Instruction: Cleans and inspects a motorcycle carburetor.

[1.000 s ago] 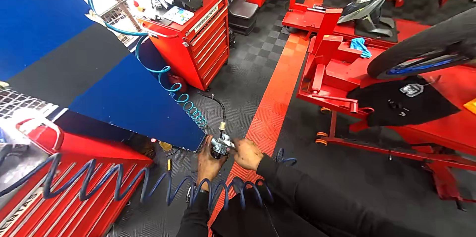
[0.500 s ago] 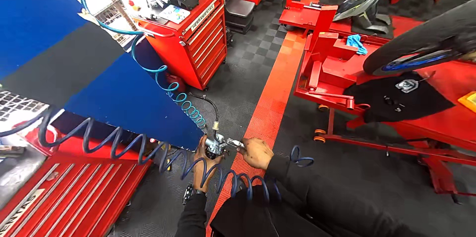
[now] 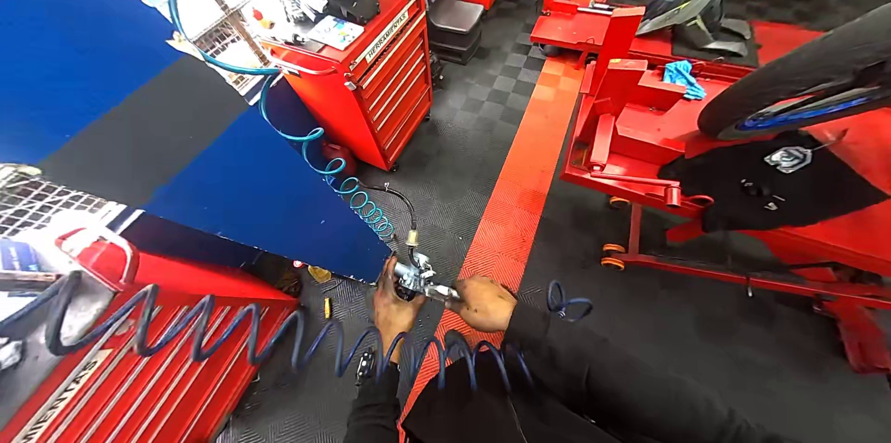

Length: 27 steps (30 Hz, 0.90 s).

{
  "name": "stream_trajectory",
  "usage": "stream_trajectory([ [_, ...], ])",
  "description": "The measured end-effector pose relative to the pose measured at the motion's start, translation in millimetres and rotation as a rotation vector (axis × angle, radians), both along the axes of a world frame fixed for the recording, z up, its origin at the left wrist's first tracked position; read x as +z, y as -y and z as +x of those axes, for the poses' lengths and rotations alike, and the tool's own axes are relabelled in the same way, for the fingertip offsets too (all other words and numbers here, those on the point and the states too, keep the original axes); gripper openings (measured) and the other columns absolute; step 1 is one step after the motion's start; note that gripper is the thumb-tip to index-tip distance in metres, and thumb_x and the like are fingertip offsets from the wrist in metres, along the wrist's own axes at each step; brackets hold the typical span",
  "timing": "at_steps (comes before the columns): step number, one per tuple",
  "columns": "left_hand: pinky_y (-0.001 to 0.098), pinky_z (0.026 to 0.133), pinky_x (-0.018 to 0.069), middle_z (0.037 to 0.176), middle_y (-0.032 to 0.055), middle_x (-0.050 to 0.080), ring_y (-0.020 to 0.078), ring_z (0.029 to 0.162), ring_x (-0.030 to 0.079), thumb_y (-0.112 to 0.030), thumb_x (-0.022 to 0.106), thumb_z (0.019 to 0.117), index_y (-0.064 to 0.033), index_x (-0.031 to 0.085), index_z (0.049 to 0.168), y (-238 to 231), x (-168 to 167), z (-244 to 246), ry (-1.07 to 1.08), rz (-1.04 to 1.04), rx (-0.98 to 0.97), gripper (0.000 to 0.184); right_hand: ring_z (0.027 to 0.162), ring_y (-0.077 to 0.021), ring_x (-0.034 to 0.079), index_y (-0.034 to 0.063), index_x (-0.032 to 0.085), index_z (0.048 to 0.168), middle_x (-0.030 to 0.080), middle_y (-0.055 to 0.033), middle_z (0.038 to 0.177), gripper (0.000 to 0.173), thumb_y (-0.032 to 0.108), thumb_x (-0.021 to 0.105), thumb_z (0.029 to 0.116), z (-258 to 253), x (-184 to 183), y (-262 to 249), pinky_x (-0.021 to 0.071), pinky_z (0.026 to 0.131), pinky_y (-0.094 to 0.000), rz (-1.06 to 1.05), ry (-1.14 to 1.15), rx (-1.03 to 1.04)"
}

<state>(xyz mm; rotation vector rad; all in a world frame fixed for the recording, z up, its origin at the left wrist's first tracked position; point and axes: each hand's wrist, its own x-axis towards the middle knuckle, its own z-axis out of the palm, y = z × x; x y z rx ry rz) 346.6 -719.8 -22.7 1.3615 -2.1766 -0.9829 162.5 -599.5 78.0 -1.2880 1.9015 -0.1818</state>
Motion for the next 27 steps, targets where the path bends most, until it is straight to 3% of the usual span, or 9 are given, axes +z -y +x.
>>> stream_trajectory([
  [4,0.047,0.099,0.0547,0.135,0.0146,0.063,0.0264,0.113,0.067,-0.036,0.097,0.0591,-0.0124,0.046,0.152,-1.3,-2.5,-1.8,0.013,-0.021,0.0,0.109,0.102,-0.0339,0.068,0.0089,0.067,0.116,0.07,-0.015,0.104,0.042,0.045,0.05,0.1033,0.9,-2.2,-0.6,0.0531,0.088,-0.0584,-0.026,-0.042,-0.041],
  [7,0.0442,0.101,0.054,0.144,0.0132,0.059,0.0239,0.116,0.066,-0.035,0.097,0.0603,-0.0123,0.046,0.153,0.1,-0.3,-2.2,0.015,-0.007,-0.016,0.108,0.103,-0.0343,0.068,0.0081,0.067,0.116,0.07,-0.0156,0.105,0.042,0.045,0.049,0.1035,1.5,2.3,-1.0,0.053,0.088,-0.0582,-0.013,-0.048,-0.075],
  [11,0.0414,0.097,0.0563,0.143,0.0129,0.059,0.0211,0.112,0.068,-0.037,0.096,0.0609,-0.0109,0.045,0.153,-1.1,-3.6,-0.7,0.001,-0.02,-0.014,0.108,0.1,-0.0353,0.069,0.0088,0.067,0.115,0.071,-0.0159,0.102,0.041,0.044,0.05,0.1021,-0.7,-6.2,-9.5,0.0544,0.085,-0.0595,-0.011,-0.083,-0.079],
  [14,0.0489,0.096,0.0548,0.129,0.0154,0.067,0.0277,0.109,0.068,-0.034,0.098,0.0592,-0.0123,0.048,0.151,-3.4,1.4,-7.4,0.018,0.044,0.055,0.107,0.1,-0.034,0.068,0.0088,0.066,0.116,0.07,-0.0153,0.101,0.043,0.046,0.049,0.103,1.5,-12.9,-15.0,0.0531,0.086,-0.0584,-0.013,0.017,-0.097],
  [18,0.0465,0.091,0.0596,0.113,0.0111,0.073,0.0226,0.1,0.072,-0.034,0.098,0.0597,-0.0152,0.047,0.151,-6.0,0.3,-11.6,-0.057,0.217,0.171,0.106,0.101,-0.0333,0.068,0.0076,0.066,0.117,0.069,-0.0156,0.102,0.045,0.047,0.049,0.103,0.0,-34.6,-18.5,0.0525,0.089,-0.0573,-0.027,0.079,-0.156],
  [21,0.0447,0.09,0.0596,0.114,0.0133,0.073,0.0222,0.099,0.072,-0.026,0.098,0.0624,-0.0125,0.048,0.149,-4.8,-2.3,-11.9,-0.165,0.329,0.224,0.101,0.104,-0.0325,0.067,0.0071,0.066,0.117,0.069,-0.0158,0.104,0.045,0.047,0.048,0.1036,-3.5,-41.9,-19.4,0.0517,0.092,-0.0556,-0.019,0.109,-0.243],
  [25,0.0414,0.094,0.0591,0.128,0.0177,0.067,0.0232,0.109,0.07,-0.015,0.096,0.0664,-0.0068,0.045,0.151,-2.9,-8.9,-5.7,-0.316,0.445,0.276,0.099,0.103,-0.0313,0.066,0.0061,0.067,0.117,0.069,-0.016,0.104,0.046,0.046,0.051,0.1029,-6.3,-50.2,-18.1,0.0509,0.093,-0.0551,-0.055,0.199,-0.267],
  [27,0.0412,0.092,0.0597,0.129,0.0182,0.067,0.0233,0.109,0.07,-0.012,0.096,0.0668,-0.0065,0.046,0.15,-3.1,-7.0,-3.9,-0.341,0.452,0.308,0.098,0.103,-0.0308,0.067,0.0067,0.067,0.117,0.069,-0.0156,0.105,0.045,0.046,0.052,0.1027,-7.8,-52.6,-15.8,0.0511,0.093,-0.0549,-0.056,0.188,-0.27],
])
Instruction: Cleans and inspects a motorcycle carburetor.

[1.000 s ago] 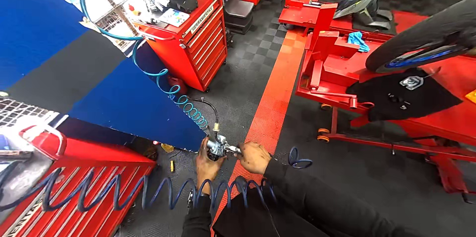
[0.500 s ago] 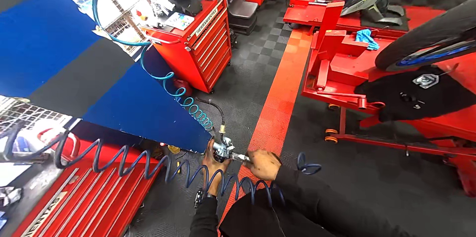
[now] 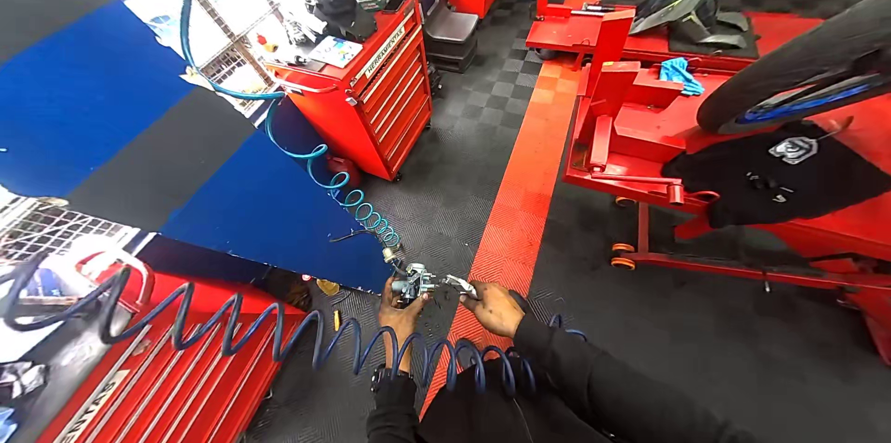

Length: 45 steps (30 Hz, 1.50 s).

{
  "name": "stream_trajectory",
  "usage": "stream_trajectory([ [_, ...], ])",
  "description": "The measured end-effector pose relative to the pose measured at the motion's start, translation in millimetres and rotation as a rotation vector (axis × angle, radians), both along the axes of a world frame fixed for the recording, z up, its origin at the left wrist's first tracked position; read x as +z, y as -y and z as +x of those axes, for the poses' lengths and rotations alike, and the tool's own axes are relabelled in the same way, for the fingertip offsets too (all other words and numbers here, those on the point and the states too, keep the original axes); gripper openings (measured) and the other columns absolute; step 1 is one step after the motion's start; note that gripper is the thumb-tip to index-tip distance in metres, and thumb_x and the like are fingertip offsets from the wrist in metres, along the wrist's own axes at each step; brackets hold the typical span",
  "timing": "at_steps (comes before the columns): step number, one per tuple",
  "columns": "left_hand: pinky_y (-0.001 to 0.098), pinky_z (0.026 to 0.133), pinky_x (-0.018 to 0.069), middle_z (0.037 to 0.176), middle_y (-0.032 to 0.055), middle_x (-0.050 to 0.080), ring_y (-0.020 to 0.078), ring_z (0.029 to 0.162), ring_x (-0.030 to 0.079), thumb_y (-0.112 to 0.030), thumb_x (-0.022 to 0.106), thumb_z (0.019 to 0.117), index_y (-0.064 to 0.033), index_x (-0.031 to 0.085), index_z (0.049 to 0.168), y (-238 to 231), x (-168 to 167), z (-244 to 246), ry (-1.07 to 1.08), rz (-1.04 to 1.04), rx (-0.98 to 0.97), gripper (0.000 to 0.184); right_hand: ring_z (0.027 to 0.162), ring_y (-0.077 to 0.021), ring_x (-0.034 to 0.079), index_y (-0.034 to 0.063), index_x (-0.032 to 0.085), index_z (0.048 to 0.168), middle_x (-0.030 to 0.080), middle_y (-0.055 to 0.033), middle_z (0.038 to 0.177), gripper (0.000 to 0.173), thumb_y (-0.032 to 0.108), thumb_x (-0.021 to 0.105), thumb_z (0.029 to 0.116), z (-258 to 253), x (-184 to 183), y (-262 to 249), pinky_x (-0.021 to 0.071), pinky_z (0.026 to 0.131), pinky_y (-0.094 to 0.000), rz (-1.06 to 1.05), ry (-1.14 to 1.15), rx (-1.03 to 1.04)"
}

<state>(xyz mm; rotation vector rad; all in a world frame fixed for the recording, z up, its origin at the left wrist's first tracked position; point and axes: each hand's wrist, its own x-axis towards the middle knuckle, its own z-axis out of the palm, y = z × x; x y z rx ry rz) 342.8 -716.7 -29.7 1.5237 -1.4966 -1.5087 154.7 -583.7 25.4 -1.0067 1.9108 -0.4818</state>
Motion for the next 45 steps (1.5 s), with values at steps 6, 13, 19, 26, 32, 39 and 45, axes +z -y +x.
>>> stream_trajectory([
  [6,0.0407,0.097,0.0574,0.138,0.0192,0.06,0.0239,0.116,0.066,-0.013,0.094,0.0707,-0.0046,0.041,0.153,0.7,5.5,6.1,-0.015,0.013,0.015,0.098,0.094,-0.0284,0.066,0.0063,0.069,0.11,0.068,-0.0137,0.098,0.043,0.046,0.054,0.1014,1.2,-12.9,-1.2,0.0516,0.087,-0.0529,-0.034,0.08,-0.011],
  [13,0.0409,0.081,0.063,0.128,0.0213,0.065,0.0246,0.099,0.072,-0.01,0.094,0.0711,-0.0045,0.044,0.151,-3.8,6.5,9.1,-0.044,0.031,0.105,0.094,0.098,-0.0272,0.067,0.007,0.07,0.112,0.069,-0.0128,0.101,0.044,0.047,0.054,0.1008,4.4,-20.9,5.5,0.0515,0.091,-0.0519,-0.039,0.082,-0.028],
  [19,0.0423,0.074,0.0639,0.13,0.0228,0.063,0.027,0.094,0.072,-0.009,0.093,0.0726,-0.0041,0.042,0.152,-4.8,3.1,9.2,-0.088,0.053,0.146,0.094,0.079,-0.0231,0.064,0.0082,0.069,0.109,0.066,-0.0094,0.089,0.039,0.044,0.057,0.0998,8.9,-20.6,5.6,0.0527,0.075,-0.0482,-0.088,0.145,-0.076],
  [26,0.0425,0.071,0.0648,0.123,0.0222,0.065,0.0272,0.089,0.072,-0.009,0.091,0.074,-0.0024,0.046,0.149,-7.9,-8.6,19.0,-0.193,0.028,0.187,0.087,0.077,-0.0204,0.063,0.0108,0.071,0.107,0.066,-0.0065,0.087,0.038,0.046,0.059,0.0986,11.0,-31.3,1.3,0.0531,0.074,-0.0465,-0.095,0.189,-0.081],
  [32,0.043,0.071,0.0641,0.126,0.0232,0.064,0.028,0.091,0.072,-0.007,0.092,0.0724,-0.0035,0.045,0.15,-10.4,-6.2,16.6,-0.171,0.052,0.185,0.091,0.089,-0.026,0.066,0.0074,0.069,0.111,0.069,-0.0117,0.095,0.041,0.044,0.056,0.1005,15.1,-16.4,7.0,0.0532,0.084,-0.05,-0.016,0.082,0.077],
  [39,0.0434,0.071,0.0634,0.13,0.0249,0.062,0.0289,0.093,0.072,-0.008,0.091,0.0743,-0.003,0.042,0.152,-7.9,-3.6,13.4,-0.173,0.096,0.211,0.092,0.077,-0.0214,0.063,0.0089,0.07,0.108,0.066,-0.0082,0.089,0.039,0.045,0.058,0.0995,16.3,-28.2,0.7,0.0523,0.075,-0.0461,-0.093,0.196,-0.057],
  [45,0.0438,0.074,0.0633,0.131,0.0251,0.061,0.0297,0.094,0.071,-0.009,0.089,0.0776,-0.0035,0.041,0.152,-5.8,1.9,15.2,-0.147,0.115,0.171,0.089,0.064,-0.0181,0.055,0.0083,0.067,0.105,0.059,-0.0054,0.081,0.037,0.044,0.06,0.099,4.5,-21.4,19.4,0.0488,0.063,-0.0419,-0.061,0.259,-0.187],
])
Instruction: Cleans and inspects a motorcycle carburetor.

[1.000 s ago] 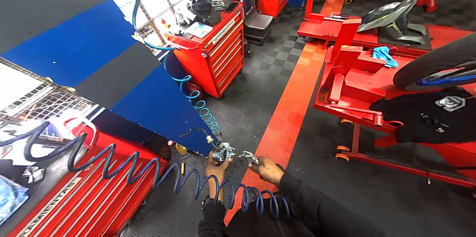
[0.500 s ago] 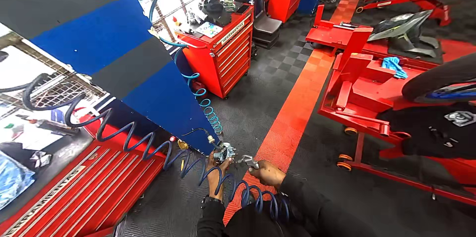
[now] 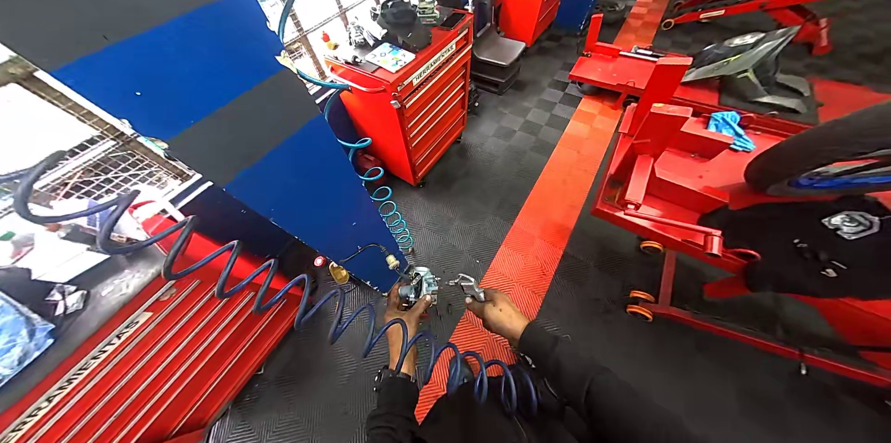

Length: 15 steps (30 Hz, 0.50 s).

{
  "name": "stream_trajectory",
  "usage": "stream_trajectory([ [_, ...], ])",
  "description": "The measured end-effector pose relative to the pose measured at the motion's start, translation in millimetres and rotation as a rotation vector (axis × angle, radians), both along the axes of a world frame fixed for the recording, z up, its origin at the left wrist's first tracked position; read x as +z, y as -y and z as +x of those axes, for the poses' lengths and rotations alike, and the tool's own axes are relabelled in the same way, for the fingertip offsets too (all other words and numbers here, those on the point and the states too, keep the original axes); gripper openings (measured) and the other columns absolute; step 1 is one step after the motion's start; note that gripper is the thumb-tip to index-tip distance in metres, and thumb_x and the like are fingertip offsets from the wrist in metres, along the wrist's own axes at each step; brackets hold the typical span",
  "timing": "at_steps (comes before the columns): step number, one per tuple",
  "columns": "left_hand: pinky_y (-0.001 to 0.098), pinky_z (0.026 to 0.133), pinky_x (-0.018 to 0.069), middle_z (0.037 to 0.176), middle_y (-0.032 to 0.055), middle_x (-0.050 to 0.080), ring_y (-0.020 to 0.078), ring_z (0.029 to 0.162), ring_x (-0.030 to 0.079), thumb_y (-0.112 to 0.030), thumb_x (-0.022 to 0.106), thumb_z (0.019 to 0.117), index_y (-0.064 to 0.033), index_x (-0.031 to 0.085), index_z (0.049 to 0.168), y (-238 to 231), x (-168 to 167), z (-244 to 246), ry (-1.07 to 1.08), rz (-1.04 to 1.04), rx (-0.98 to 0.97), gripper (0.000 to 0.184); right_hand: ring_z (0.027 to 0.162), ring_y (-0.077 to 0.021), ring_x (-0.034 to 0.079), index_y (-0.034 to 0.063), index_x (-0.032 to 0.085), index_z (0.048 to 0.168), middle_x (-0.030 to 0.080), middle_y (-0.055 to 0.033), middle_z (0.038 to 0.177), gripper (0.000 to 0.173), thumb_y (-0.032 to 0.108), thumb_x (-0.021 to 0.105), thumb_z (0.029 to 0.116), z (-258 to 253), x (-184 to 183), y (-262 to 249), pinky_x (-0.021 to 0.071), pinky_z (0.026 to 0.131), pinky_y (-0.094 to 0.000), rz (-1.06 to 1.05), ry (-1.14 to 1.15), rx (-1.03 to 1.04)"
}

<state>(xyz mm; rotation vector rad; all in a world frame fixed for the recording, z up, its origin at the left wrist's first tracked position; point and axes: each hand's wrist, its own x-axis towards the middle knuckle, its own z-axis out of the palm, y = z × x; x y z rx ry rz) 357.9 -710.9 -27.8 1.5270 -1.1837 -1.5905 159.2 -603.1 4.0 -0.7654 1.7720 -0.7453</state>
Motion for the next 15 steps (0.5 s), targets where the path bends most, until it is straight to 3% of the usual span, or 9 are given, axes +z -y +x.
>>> stream_trajectory([
  [4,0.0427,0.073,0.0632,0.129,0.0247,0.062,0.0291,0.095,0.071,-0.009,0.089,0.0775,-0.0022,0.04,0.152,-2.7,-2.1,-3.0,-0.033,-0.043,-0.011,0.089,0.055,-0.0148,0.047,0.0075,0.064,0.103,0.053,-0.0024,0.072,0.034,0.041,0.062,0.0988,0.4,-7.5,7.9,0.0438,0.054,-0.0362,-0.004,0.132,-0.058],
  [9,0.0433,0.078,0.0632,0.132,0.0241,0.06,0.0292,0.098,0.071,-0.008,0.088,0.079,-0.0037,0.04,0.153,-3.2,10.4,-2.2,-0.004,-0.002,-0.029,0.088,0.054,-0.014,0.047,0.0079,0.064,0.102,0.053,-0.0018,0.071,0.032,0.04,0.062,0.0991,1.0,-13.4,3.0,0.043,0.052,-0.0351,-0.009,0.146,-0.07],
  [15,0.0393,0.07,0.0617,0.123,0.0242,0.064,0.0263,0.085,0.071,-0.008,0.085,0.0834,-0.0024,0.043,0.15,-1.6,1.4,-1.2,-0.022,0.031,0.017,0.079,0.051,-0.0135,0.045,0.0093,0.063,0.1,0.051,-0.0011,0.068,0.033,0.042,0.062,0.0988,3.1,-6.6,-8.1,0.0421,0.051,-0.0343,0.019,0.154,0.031],
])
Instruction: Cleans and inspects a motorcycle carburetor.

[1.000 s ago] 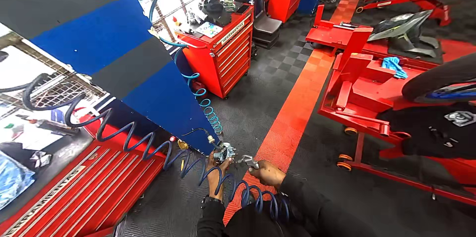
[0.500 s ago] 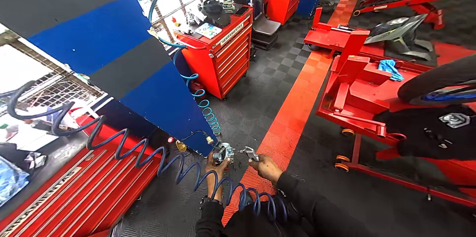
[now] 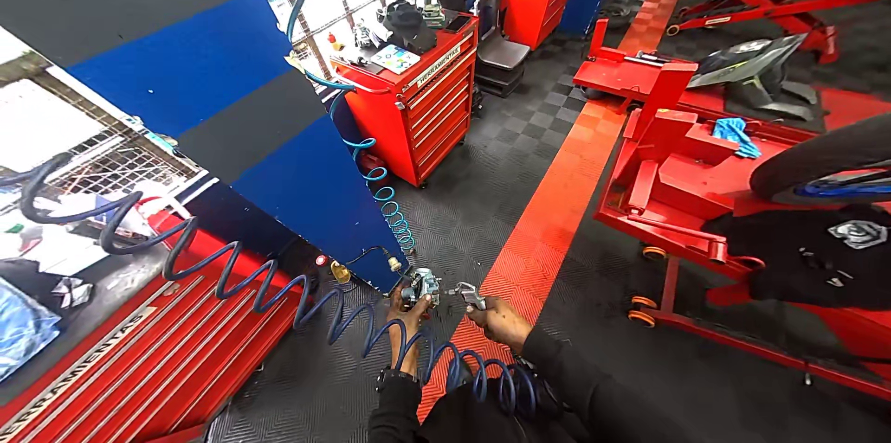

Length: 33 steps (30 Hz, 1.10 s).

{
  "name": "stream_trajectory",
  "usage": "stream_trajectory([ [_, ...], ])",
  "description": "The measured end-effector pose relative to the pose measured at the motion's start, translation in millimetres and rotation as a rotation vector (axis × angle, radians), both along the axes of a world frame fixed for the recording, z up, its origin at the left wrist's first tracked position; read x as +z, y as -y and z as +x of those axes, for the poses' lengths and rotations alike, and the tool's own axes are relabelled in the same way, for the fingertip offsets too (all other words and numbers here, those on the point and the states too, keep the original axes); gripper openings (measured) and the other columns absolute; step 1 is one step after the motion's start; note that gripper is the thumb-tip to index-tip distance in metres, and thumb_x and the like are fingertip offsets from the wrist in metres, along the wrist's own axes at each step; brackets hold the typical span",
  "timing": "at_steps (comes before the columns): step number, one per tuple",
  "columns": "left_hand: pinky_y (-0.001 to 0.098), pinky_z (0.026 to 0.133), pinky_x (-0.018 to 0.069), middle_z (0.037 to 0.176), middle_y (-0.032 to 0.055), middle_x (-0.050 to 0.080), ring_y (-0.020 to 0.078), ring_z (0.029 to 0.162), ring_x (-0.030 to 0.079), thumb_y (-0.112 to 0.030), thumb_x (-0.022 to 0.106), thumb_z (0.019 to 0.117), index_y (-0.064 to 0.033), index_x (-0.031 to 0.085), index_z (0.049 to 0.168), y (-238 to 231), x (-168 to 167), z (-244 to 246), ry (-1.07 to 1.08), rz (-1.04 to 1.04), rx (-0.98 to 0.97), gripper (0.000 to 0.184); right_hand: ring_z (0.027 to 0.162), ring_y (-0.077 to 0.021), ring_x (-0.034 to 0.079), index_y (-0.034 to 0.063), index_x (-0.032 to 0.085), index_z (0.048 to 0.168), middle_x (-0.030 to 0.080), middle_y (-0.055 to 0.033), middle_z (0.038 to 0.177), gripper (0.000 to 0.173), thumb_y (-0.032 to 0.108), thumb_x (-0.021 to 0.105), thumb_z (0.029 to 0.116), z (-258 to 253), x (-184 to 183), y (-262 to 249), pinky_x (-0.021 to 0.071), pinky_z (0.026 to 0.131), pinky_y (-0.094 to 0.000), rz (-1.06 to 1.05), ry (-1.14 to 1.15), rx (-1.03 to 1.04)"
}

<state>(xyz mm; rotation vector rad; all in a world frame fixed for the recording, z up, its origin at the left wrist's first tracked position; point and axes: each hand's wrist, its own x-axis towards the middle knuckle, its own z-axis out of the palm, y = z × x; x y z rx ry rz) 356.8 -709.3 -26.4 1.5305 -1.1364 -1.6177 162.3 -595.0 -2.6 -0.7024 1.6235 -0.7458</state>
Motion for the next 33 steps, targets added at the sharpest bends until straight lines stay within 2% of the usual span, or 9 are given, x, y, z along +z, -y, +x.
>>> stream_trajectory([
  [6,0.0402,0.068,0.0615,0.12,0.023,0.065,0.0259,0.084,0.07,-0.013,0.086,0.0822,-0.0016,0.047,0.148,-4.7,-22.3,6.1,-0.073,0.007,0.03,0.078,0.055,-0.0145,0.05,0.0097,0.064,0.102,0.054,-0.0023,0.07,0.036,0.045,0.061,0.0987,1.1,-8.4,-11.0,0.0453,0.053,-0.0361,0.005,-0.089,0.058],
  [9,0.0407,0.077,0.0603,0.121,0.0206,0.067,0.0255,0.094,0.069,-0.018,0.082,0.0874,-0.0013,0.052,0.144,-10.4,-24.8,9.6,-0.12,0.019,0.009,0.066,0.079,-0.023,0.064,0.0088,0.07,0.109,0.067,-0.0091,0.088,0.041,0.047,0.06,0.0981,-2.4,-7.8,-13.8,0.0531,0.077,-0.0483,0.01,-0.241,0.083],
  [12,0.0389,0.081,0.0588,0.117,0.0177,0.069,0.0229,0.094,0.068,-0.023,0.078,0.0904,-0.0004,0.057,0.139,-14.8,-38.8,9.9,-0.165,0.052,0.02,0.057,0.064,-0.0178,0.057,0.0098,0.066,0.103,0.06,-0.0048,0.077,0.039,0.048,0.059,0.0982,-0.3,-7.4,-19.3,0.0496,0.061,-0.041,-0.018,-0.202,0.117],
  [14,0.0369,0.076,0.0582,0.111,0.0179,0.069,0.0214,0.088,0.067,-0.021,0.077,0.0918,0.0021,0.058,0.134,-15.4,-37.6,6.5,-0.193,0.086,0.025,0.052,0.086,-0.0246,0.066,0.0089,0.07,0.109,0.068,-0.01,0.092,0.042,0.048,0.057,0.0989,-2.7,-4.5,-16.9,0.0534,0.083,-0.0499,-0.003,-0.3,0.118],
  [17,0.0402,0.084,0.0566,0.113,0.0181,0.069,0.0235,0.096,0.067,-0.025,0.072,0.0966,0.0025,0.063,0.127,-20.7,-19.0,0.8,-0.149,0.133,0.032,0.042,0.064,-0.0191,0.056,0.0078,0.066,0.102,0.059,-0.0061,0.077,0.04,0.047,0.059,0.0987,-0.5,-5.4,-18.0,0.049,0.062,-0.0425,-0.005,-0.205,0.155],
  [21,0.0377,0.08,0.0573,0.105,0.0154,0.07,0.021,0.091,0.067,-0.025,0.061,0.1025,0.0004,0.064,0.124,-20.1,-15.7,-9.6,-0.276,0.228,0.083,0.034,0.095,-0.0278,0.066,0.006,0.07,0.111,0.069,-0.0135,0.098,0.044,0.046,0.057,0.1002,-2.0,-9.5,-18.2,0.0516,0.089,-0.0524,-0.013,-0.337,0.128],
  [27,0.0398,0.065,0.0586,0.093,0.0144,0.067,0.0227,0.075,0.067,-0.025,0.049,0.1059,-0.0022,0.057,0.122,-7.9,-27.5,-23.7,-0.543,0.374,0.175,0.029,0.079,-0.0241,0.064,0.0069,0.069,0.107,0.066,-0.0105,0.088,0.041,0.045,0.058,0.0998,0.4,-20.8,-23.3,0.0519,0.077,-0.049,-0.021,-0.259,0.096],
  [30,0.0451,0.073,0.0597,0.103,0.0164,0.068,0.0263,0.086,0.068,-0.026,0.052,0.1052,-0.003,0.058,0.127,-8.1,-39.8,-22.9,-0.637,0.389,0.199,0.032,0.058,-0.017,0.052,0.0088,0.066,0.102,0.056,-0.0033,0.072,0.038,0.046,0.061,0.098,0.2,-25.0,-23.0,0.047,0.058,-0.0401,-0.02,-0.099,0.019],
  [33,0.0469,0.072,0.0601,0.105,0.0181,0.067,0.0284,0.086,0.069,-0.028,0.052,0.1044,-0.0041,0.057,0.127,-10.9,-24.2,-23.8,-0.707,0.412,0.248,0.033,0.056,-0.0168,0.05,0.0088,0.066,0.102,0.055,-0.0029,0.071,0.038,0.046,0.062,0.0977,1.5,-28.2,-23.8,0.0463,0.056,-0.0399,-0.032,-0.081,-0.031],
])
